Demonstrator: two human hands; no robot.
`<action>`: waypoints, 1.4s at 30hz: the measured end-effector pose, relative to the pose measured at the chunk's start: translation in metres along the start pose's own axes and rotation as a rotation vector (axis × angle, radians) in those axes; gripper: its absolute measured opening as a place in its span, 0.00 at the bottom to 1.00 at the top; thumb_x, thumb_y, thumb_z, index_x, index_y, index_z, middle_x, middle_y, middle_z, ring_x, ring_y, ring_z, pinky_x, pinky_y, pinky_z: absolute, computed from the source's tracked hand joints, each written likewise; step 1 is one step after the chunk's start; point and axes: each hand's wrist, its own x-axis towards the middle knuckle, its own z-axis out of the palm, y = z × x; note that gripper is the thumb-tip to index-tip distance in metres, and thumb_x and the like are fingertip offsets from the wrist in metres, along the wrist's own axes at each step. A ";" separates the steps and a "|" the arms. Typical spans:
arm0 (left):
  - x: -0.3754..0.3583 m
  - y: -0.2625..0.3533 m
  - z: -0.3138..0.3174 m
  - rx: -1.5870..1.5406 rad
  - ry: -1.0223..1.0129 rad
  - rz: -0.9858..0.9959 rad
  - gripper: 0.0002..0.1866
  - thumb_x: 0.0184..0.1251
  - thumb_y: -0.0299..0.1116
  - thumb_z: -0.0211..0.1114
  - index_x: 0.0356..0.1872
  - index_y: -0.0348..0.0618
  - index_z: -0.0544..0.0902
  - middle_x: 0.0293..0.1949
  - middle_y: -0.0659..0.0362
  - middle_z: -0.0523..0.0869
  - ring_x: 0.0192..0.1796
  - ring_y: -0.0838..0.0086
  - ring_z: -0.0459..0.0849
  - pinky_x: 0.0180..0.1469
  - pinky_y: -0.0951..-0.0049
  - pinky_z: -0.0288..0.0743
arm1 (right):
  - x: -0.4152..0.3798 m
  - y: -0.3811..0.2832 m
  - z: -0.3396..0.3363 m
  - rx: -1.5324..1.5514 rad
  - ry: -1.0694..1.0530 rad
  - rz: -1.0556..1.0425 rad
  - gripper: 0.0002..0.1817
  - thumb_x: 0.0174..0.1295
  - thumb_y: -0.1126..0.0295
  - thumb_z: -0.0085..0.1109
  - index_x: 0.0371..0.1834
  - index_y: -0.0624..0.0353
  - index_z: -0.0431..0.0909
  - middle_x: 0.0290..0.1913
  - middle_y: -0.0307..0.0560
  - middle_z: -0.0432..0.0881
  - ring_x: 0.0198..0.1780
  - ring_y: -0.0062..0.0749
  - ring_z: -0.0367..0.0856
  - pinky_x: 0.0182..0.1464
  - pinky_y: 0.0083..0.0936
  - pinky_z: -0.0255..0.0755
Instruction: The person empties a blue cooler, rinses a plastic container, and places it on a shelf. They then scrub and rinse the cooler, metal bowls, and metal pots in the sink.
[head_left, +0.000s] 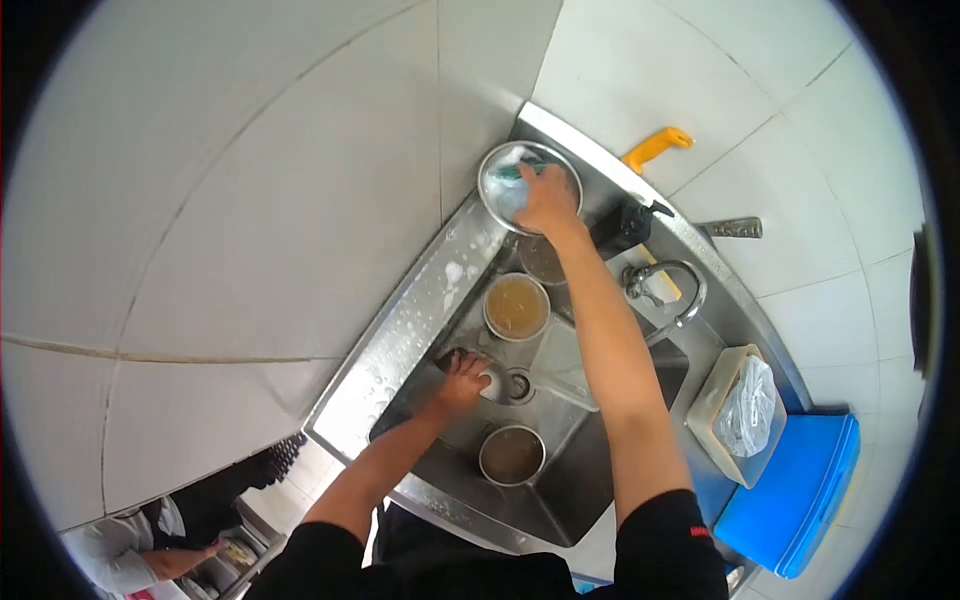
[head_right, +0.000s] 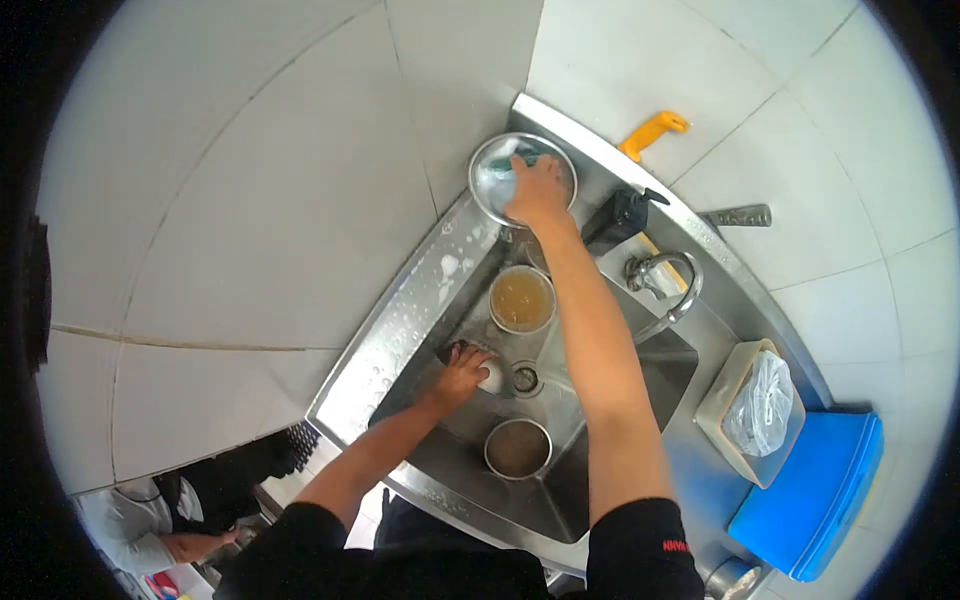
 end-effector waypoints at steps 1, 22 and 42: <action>0.005 0.004 -0.011 -0.165 0.178 -0.078 0.06 0.52 0.19 0.56 0.31 0.38 0.78 0.49 0.46 0.80 0.53 0.52 0.78 0.55 0.55 0.72 | 0.010 -0.002 -0.001 0.005 0.017 0.002 0.30 0.48 0.69 0.64 0.59 0.53 0.71 0.59 0.56 0.75 0.57 0.46 0.75 0.58 0.42 0.69; 0.102 0.078 -0.016 -1.919 0.109 -0.912 0.22 0.72 0.45 0.52 0.57 0.39 0.68 0.48 0.54 0.79 0.41 0.66 0.83 0.29 0.64 0.83 | -0.239 0.034 0.027 0.415 -0.106 0.618 0.40 0.46 0.52 0.71 0.59 0.63 0.67 0.61 0.61 0.68 0.64 0.53 0.64 0.66 0.43 0.58; 0.110 0.079 -0.023 -1.635 -0.064 -0.837 0.39 0.44 0.15 0.49 0.65 0.48 0.59 0.40 0.55 0.78 0.36 0.65 0.82 0.26 0.64 0.81 | -0.289 0.076 0.169 0.649 -0.061 0.213 0.12 0.47 0.72 0.61 0.38 0.55 0.82 0.36 0.51 0.83 0.41 0.46 0.81 0.44 0.37 0.74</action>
